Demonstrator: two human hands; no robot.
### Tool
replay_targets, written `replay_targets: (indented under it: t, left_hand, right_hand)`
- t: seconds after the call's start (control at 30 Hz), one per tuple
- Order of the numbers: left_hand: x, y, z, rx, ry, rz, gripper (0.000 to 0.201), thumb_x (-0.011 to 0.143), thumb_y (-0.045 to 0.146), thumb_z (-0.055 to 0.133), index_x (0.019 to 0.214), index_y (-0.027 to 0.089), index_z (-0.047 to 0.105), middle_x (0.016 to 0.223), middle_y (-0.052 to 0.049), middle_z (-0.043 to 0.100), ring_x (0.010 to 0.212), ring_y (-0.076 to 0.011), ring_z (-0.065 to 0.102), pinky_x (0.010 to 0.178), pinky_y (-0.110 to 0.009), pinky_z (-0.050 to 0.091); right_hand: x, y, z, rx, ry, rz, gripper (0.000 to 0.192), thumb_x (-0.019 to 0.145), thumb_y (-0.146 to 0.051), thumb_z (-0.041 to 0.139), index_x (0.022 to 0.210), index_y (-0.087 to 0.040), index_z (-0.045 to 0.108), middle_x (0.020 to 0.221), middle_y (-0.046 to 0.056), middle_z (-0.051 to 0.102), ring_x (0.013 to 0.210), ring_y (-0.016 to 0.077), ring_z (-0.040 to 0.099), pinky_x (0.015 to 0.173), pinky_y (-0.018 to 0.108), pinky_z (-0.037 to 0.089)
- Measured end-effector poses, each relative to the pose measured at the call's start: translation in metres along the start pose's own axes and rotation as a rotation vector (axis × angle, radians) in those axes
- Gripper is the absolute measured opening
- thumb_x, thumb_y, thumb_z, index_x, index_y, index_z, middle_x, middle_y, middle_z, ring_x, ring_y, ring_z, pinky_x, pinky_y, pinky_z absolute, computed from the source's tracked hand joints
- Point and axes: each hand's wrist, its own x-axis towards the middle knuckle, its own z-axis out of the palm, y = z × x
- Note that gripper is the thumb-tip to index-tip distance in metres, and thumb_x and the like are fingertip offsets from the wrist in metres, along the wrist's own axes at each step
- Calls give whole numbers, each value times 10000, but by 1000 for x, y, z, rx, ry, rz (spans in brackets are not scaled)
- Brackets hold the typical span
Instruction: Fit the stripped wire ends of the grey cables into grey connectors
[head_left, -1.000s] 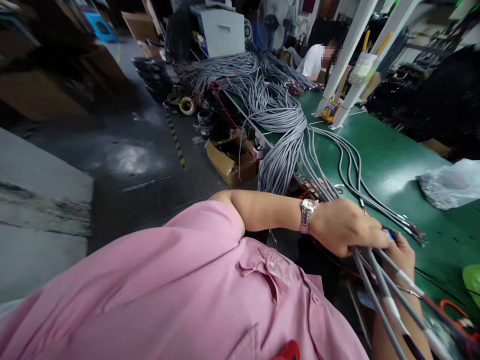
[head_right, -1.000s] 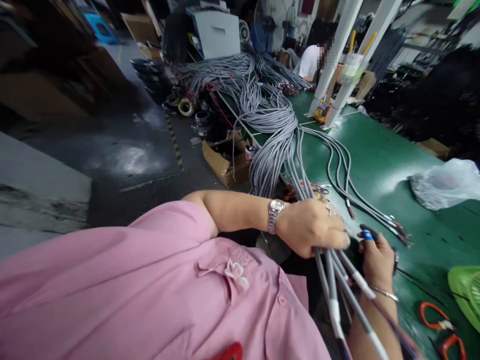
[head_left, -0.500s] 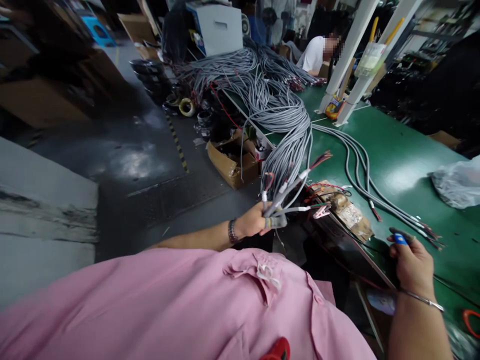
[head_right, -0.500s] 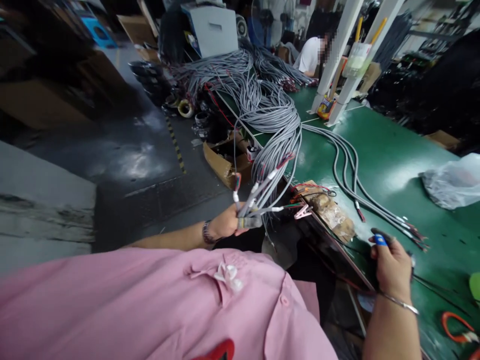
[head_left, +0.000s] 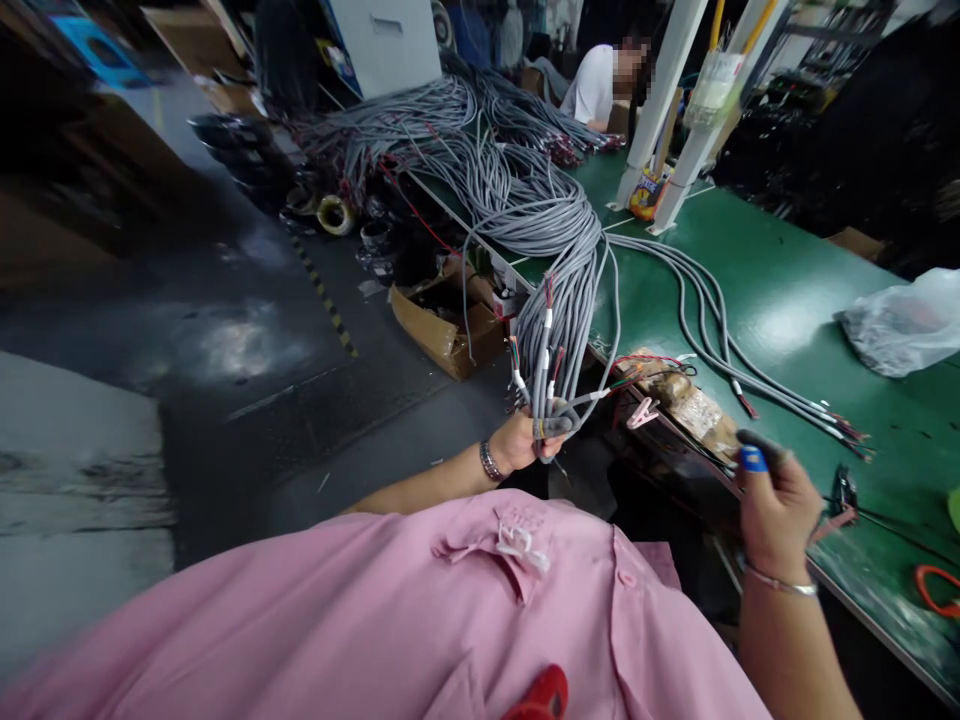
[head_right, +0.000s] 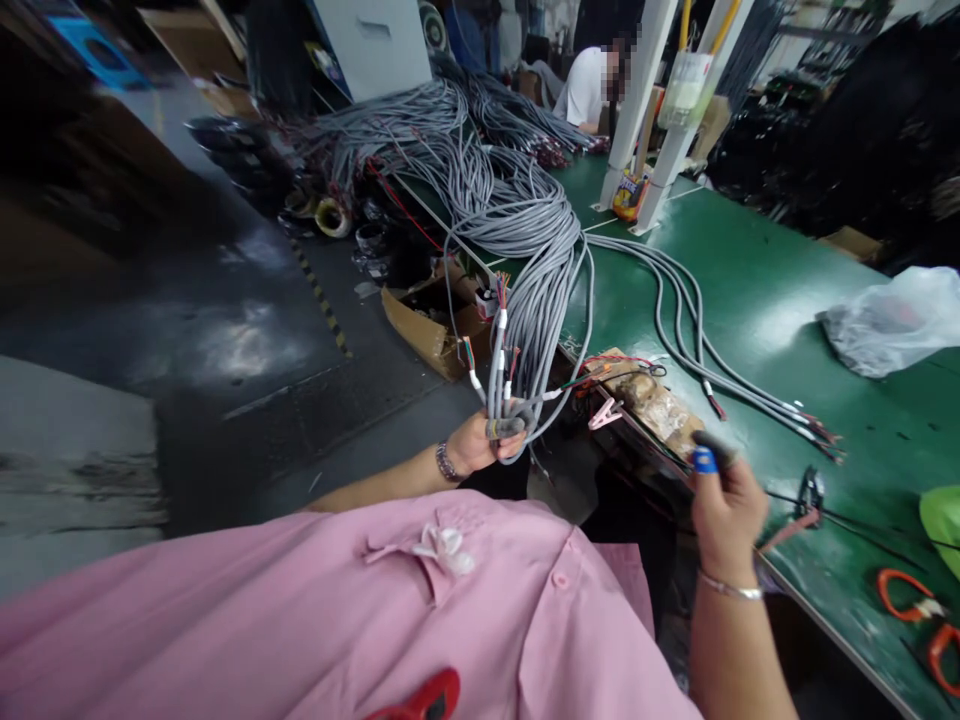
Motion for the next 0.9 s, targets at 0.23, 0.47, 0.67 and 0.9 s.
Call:
replay_targets:
  t: [0.23,0.47,0.67,0.9]
  left_hand:
    - [-3,-11,27,431,-147,-37,409,780,532,638,762,125,599,507,28,494,438,-63,425,455,-212,311]
    - [-19,-20,30,623,-113,29,526,808,632,521,779,122,646,695,-62,644,665,-152,587,650,-275,456]
    - [-49,-14,8,461,120,175,565,834,641,466,930,135,699,875,-106,701,880,-245,628,830,-365,466]
    - [-55,-5,21,613,-4,161,491,859,559,500,1055,152,694,1068,-136,687,1028,-278,596,863,-375,448]
  right_hand:
    - [-47,-68,63,477,-672,42,316,883,-462,529,1024,-188,600,727,19,615,481,90,443,463,244,394]
    - [-58,-65,59,509,-606,-45,289,903,-441,514,827,-185,626,624,-3,559,561,119,513,551,253,441]
    - [-70,-48,30,616,-574,62,315,931,-446,452,1020,-212,644,927,77,681,637,159,620,629,322,518]
    - [-64,-70,32,695,-648,25,290,906,-404,526,1081,-211,655,938,96,708,683,201,675,633,348,555]
